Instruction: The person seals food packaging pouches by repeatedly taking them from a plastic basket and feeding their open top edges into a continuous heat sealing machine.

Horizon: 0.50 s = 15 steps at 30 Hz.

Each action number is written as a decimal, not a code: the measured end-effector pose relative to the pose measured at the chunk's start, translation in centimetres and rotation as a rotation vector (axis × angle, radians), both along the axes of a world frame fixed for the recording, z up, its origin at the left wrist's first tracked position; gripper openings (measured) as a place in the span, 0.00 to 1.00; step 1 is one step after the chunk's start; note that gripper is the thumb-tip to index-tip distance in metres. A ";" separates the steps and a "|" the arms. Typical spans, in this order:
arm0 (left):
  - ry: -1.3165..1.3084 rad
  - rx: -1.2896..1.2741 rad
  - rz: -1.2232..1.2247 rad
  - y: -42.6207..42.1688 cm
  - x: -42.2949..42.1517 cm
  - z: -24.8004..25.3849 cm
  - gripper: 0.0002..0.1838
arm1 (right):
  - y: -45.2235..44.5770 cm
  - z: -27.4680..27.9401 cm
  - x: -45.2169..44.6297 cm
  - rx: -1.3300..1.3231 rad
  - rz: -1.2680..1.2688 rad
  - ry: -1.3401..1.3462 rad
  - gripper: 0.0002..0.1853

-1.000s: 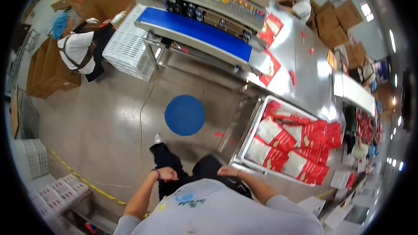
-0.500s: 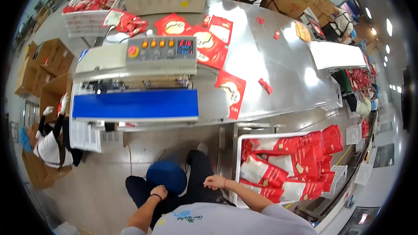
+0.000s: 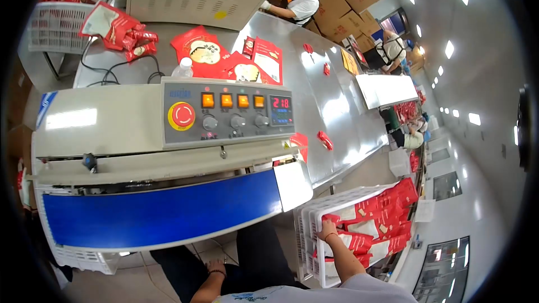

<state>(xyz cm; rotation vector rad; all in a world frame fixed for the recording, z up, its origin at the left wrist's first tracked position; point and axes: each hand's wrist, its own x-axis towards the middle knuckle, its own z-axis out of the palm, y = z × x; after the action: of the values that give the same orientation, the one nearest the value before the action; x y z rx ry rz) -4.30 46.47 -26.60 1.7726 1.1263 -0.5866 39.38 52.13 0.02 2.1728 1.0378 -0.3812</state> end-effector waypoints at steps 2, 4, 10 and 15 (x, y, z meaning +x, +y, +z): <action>0.042 -0.228 -0.080 0.5 -1.1 -1.1 0.34 | -0.7 -2.0 -0.6 -0.031 0.063 0.016 0.30; 0.102 -0.432 -0.171 0.7 -1.4 -2.8 0.35 | -0.2 -1.6 -2.1 0.106 0.133 -0.002 0.27; -0.232 -0.327 -0.330 6.5 4.2 -5.3 0.38 | -1.6 -4.2 -3.0 0.600 0.143 -0.025 0.22; -0.250 -0.280 -0.280 11.5 6.9 -2.8 0.42 | -1.7 -4.6 -4.6 0.826 0.031 -0.057 0.24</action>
<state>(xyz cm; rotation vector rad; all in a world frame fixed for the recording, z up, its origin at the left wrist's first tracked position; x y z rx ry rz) 2.56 57.99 -29.40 1.7116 0.5983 -0.6335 34.76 50.46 -4.56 2.8478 1.3500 0.1710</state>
